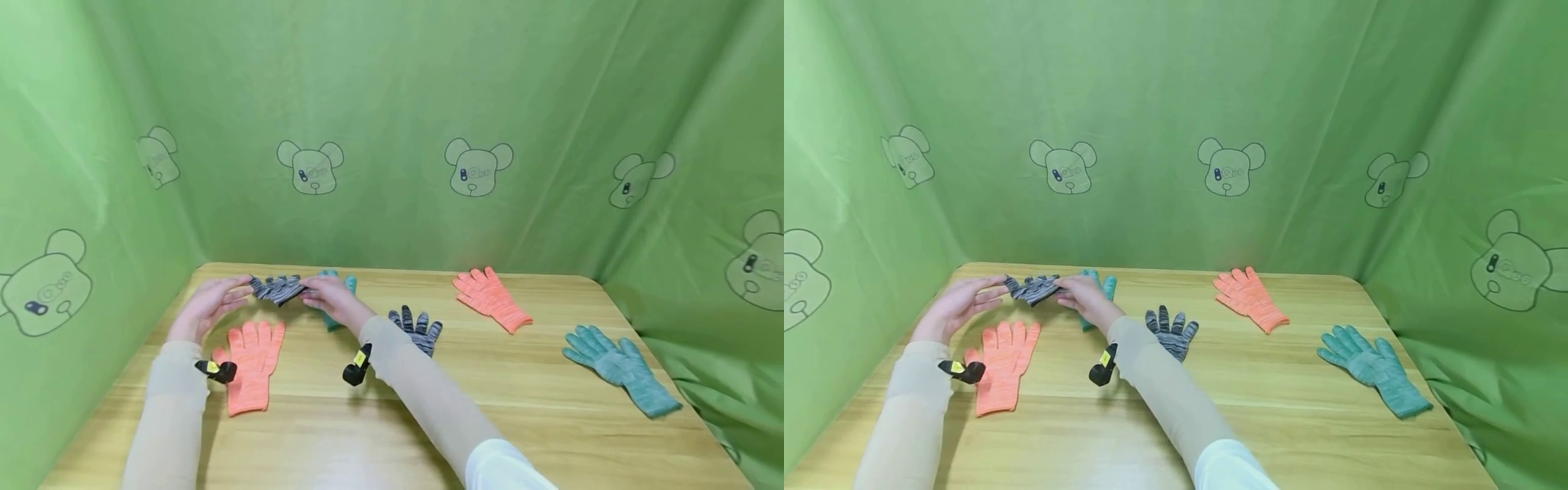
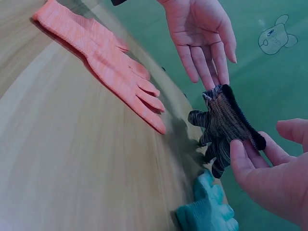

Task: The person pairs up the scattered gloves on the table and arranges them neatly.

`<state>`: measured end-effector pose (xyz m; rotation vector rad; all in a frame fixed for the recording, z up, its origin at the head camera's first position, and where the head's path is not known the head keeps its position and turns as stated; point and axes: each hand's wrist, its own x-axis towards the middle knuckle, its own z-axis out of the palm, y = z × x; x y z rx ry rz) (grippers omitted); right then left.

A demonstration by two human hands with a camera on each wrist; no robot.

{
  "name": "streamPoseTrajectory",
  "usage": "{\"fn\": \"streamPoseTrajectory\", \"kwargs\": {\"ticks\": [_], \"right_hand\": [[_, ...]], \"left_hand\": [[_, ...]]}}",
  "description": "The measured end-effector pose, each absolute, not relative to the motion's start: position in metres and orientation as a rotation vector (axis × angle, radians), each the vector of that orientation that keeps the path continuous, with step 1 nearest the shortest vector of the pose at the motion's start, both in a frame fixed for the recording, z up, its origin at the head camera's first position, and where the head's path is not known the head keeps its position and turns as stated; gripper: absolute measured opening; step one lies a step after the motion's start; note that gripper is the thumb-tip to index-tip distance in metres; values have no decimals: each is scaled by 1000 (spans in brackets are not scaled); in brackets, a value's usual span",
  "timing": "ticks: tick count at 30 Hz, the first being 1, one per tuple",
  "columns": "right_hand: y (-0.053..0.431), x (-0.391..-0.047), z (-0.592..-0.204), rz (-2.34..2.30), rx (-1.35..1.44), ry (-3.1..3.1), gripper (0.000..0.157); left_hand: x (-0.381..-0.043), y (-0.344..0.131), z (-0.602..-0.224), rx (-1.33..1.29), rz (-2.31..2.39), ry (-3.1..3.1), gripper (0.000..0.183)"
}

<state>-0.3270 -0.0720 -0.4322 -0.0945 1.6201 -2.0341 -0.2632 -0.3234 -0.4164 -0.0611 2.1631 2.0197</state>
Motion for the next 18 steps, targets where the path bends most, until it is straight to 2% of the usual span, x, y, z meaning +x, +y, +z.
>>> {"fn": "streamPoseTrajectory", "kwargs": {"ticks": [12,18], "right_hand": [[-43,-326,-425,-2067,-72,1649,31],[-28,-325,-422,-2065,-80,1692,24]], "left_hand": [[-261,-303,-408,22,2007,2159,61],[-262,-288,-405,48,2029,2126,59]]}}
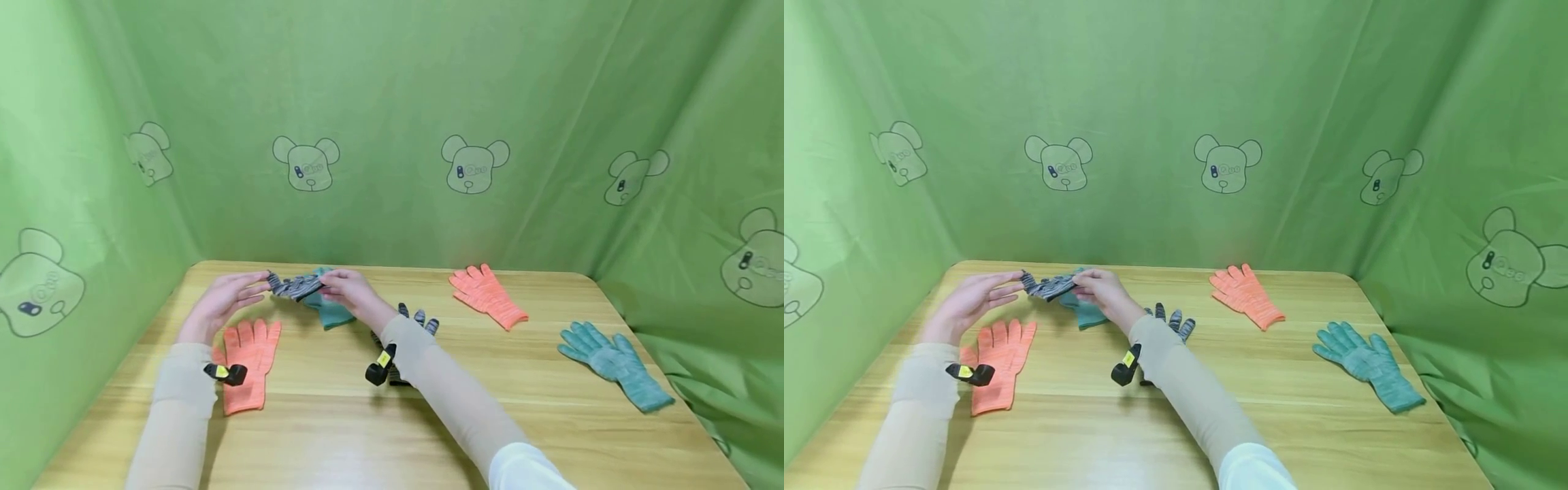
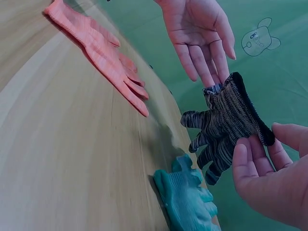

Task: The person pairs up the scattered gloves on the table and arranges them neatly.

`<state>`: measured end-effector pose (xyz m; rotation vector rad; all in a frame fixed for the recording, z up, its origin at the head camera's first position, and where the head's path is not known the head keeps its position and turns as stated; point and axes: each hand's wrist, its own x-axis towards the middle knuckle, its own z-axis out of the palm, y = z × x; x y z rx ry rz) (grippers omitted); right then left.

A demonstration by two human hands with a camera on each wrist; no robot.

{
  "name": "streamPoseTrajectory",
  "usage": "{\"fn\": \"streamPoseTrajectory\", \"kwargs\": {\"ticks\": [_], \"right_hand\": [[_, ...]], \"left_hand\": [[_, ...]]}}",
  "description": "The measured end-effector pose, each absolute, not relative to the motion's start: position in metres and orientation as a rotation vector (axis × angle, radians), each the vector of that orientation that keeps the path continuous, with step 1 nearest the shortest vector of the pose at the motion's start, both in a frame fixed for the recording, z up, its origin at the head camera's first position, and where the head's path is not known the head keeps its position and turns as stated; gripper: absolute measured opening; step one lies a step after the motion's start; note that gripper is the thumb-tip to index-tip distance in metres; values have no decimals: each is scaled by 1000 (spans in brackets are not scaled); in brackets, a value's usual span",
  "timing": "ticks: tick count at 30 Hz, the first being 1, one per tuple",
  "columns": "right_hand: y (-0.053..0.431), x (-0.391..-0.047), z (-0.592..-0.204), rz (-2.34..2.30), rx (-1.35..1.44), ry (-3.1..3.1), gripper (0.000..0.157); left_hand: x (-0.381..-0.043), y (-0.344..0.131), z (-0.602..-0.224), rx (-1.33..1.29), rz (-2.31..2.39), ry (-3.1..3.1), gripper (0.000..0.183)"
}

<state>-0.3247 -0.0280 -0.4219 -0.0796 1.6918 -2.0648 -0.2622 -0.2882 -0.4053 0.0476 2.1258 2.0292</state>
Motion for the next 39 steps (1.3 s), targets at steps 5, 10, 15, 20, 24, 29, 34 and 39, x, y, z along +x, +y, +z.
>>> {"fn": "streamPoseTrajectory", "kwargs": {"ticks": [5,10,15,20,24,29,34,39], "right_hand": [[-14,-324,-420,-2066,-117,1726,18],[0,-322,-417,-2077,-129,1744,14],[17,-318,-413,-2077,-128,1773,28],[33,-315,-408,-2090,-130,1781,38],[48,-310,-405,-2093,-154,1783,38],[68,-304,-403,-2094,-193,1788,38],[85,-293,-401,-2075,-215,1817,43],[104,-280,-399,-2067,-226,1844,44]], "left_hand": [[-265,-275,-404,110,2009,2136,57],[-270,-259,-403,120,2000,2134,55],[-273,-242,-399,119,2027,2112,56],[-275,-227,-394,151,2045,2082,54],[-277,-215,-393,187,2054,2055,51],[-279,-198,-396,222,2038,2049,49],[-279,-181,-404,235,2004,2060,46],[-275,-164,-409,264,1995,2064,44]]}}
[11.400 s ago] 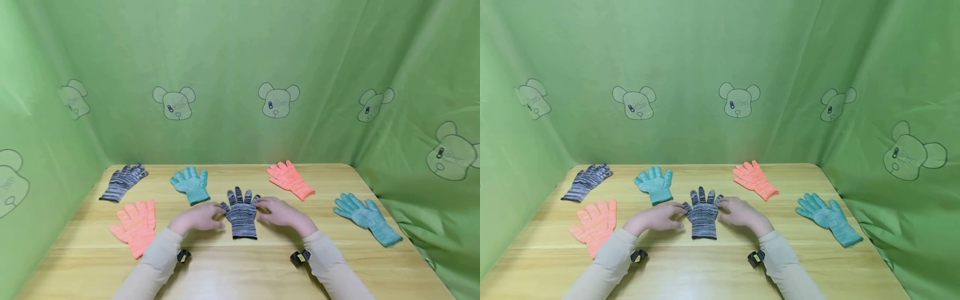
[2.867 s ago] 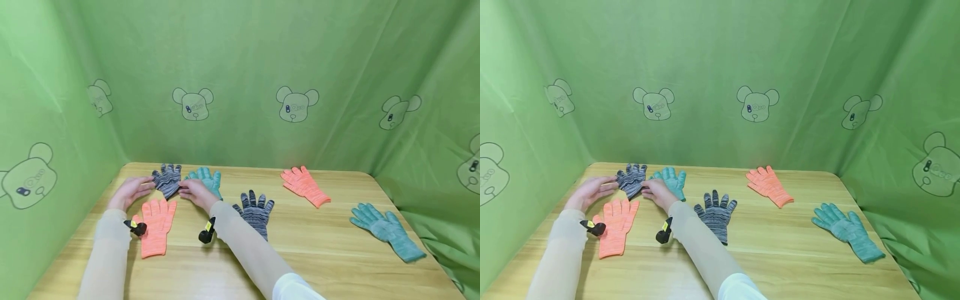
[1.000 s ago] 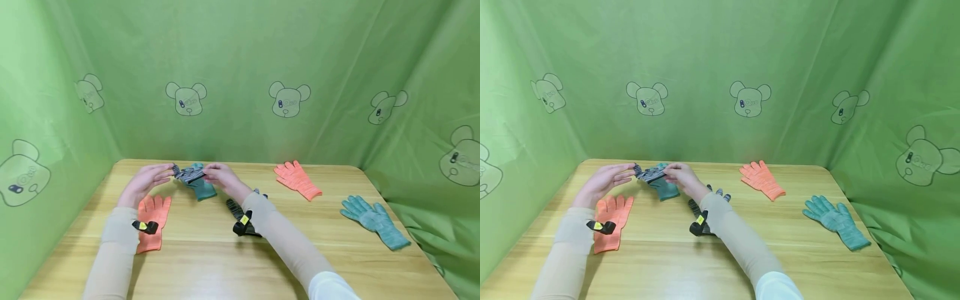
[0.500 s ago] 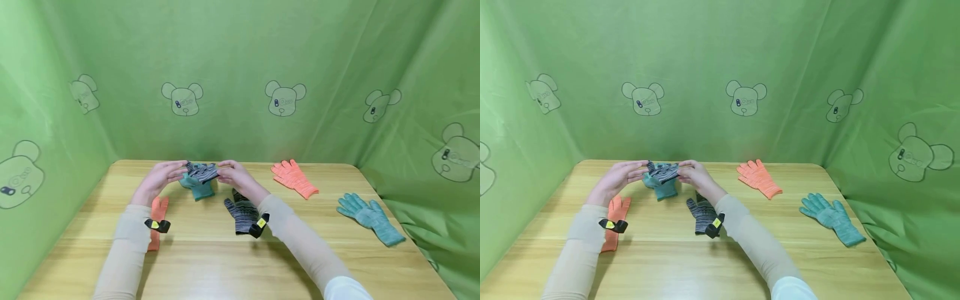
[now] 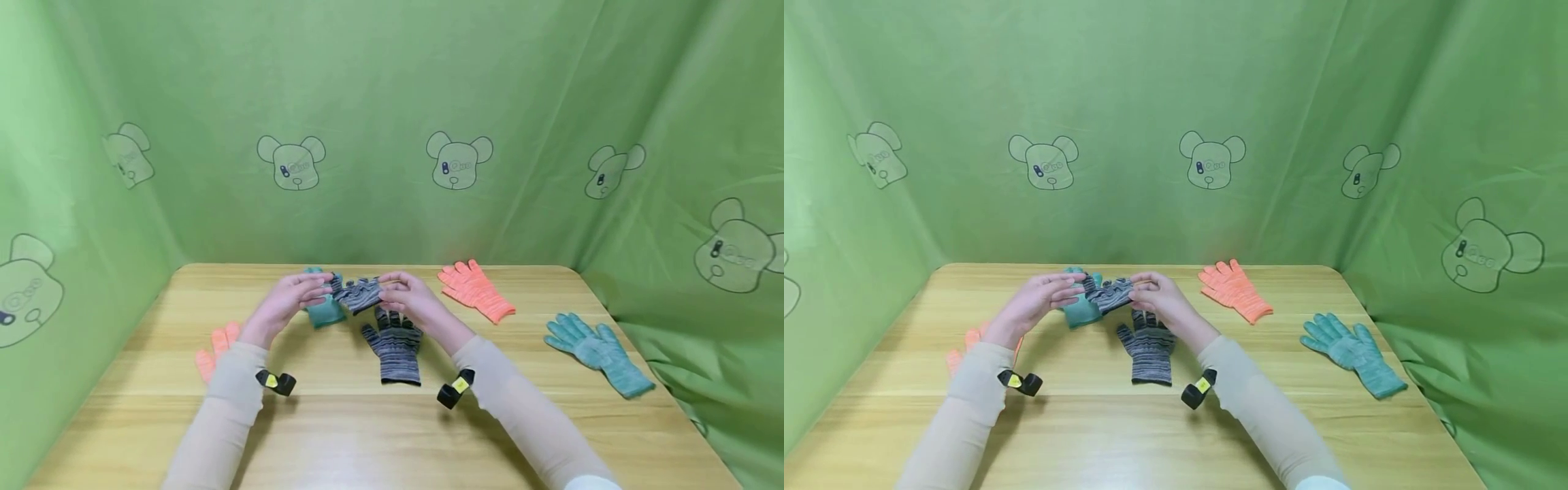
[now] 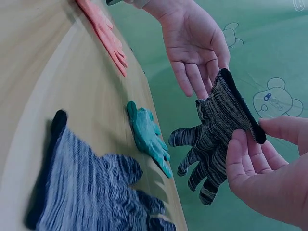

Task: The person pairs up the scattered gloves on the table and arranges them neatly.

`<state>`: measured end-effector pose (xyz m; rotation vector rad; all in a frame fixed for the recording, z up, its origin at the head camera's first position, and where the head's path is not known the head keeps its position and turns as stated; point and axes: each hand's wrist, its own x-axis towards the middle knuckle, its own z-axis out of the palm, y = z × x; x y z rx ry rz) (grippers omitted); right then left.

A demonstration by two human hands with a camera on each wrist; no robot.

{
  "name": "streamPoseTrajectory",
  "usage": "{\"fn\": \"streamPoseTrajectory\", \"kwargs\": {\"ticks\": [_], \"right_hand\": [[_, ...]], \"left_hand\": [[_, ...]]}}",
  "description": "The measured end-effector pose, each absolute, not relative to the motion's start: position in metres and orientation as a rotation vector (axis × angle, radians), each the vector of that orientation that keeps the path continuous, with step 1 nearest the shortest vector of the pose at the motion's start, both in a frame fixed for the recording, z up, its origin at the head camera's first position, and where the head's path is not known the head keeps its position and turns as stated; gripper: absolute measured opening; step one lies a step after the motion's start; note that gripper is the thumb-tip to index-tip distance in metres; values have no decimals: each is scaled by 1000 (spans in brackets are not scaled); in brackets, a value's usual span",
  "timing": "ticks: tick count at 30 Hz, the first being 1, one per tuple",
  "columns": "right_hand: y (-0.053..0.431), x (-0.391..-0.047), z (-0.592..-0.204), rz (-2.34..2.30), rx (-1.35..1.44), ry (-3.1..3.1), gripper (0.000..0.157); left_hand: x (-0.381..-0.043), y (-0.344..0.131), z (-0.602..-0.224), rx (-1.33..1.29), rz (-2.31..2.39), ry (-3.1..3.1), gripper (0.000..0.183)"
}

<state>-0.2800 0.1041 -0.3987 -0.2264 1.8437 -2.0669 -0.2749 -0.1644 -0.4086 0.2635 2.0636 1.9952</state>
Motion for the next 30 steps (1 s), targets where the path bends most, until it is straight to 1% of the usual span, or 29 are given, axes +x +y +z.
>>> {"fn": "streamPoseTrajectory", "kwargs": {"ticks": [9,17,24,30], "right_hand": [[132,-261,-403,-1966,-267,1980,46],[154,-248,-414,-1867,-362,2100,41],[165,-240,-418,-1818,-384,2174,40],[168,-236,-420,-1793,-400,2192,38]], "left_hand": [[-267,-141,-413,328,2013,2033,41],[-261,-125,-418,352,2009,2002,41],[-257,-118,-420,419,1995,1995,42],[-254,-112,-421,417,1982,1978,41]]}}
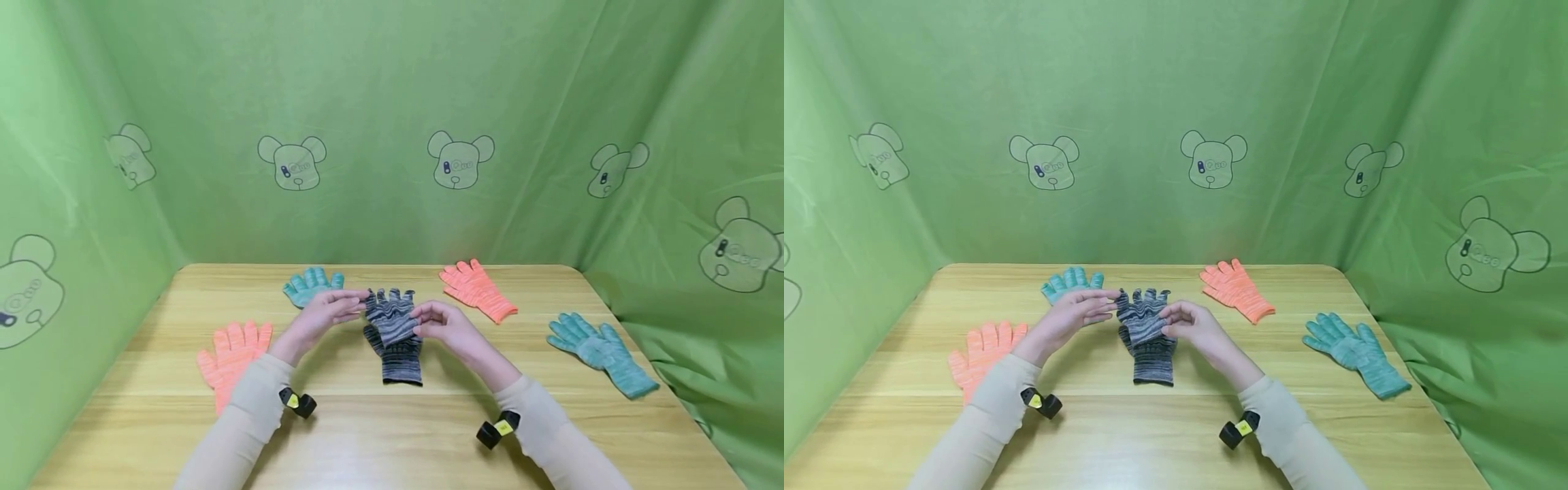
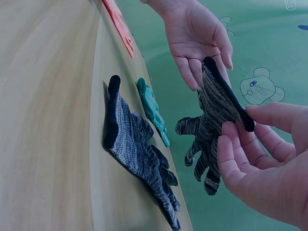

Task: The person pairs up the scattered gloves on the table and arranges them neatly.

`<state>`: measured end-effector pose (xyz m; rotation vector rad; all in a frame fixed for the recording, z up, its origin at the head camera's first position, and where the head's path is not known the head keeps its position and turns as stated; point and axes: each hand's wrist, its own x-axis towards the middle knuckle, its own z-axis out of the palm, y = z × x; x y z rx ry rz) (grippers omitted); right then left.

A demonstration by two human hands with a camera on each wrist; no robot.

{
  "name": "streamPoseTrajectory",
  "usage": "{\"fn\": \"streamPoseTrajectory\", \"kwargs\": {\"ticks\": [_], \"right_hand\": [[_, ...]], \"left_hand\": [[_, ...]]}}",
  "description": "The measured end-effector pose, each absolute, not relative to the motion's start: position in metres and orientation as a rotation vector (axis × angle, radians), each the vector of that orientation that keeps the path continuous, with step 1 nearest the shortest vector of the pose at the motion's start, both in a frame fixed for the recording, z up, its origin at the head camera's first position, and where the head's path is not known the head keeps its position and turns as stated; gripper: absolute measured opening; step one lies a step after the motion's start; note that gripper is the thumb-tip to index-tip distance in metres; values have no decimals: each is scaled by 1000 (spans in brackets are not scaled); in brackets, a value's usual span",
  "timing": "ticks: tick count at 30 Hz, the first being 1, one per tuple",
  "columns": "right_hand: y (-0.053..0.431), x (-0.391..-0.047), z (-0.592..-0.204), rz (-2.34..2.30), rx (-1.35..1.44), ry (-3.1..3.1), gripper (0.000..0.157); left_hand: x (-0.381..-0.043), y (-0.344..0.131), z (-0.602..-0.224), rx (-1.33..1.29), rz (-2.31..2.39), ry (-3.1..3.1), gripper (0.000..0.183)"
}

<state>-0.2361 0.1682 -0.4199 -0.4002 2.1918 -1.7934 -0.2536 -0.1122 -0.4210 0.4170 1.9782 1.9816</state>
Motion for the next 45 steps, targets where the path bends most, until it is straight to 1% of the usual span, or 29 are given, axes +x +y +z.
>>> {"fn": "streamPoseTrajectory", "kwargs": {"ticks": [10,23,45], "right_hand": [[177,-230,-424,-1767,-408,2209,39],[183,-227,-434,-1718,-458,2246,37],[190,-229,-445,-1660,-474,2227,38]], "left_hand": [[-252,-105,-425,437,1951,1980,42],[-254,-102,-433,383,1879,2016,41],[-255,-100,-441,369,1865,1987,42]]}}
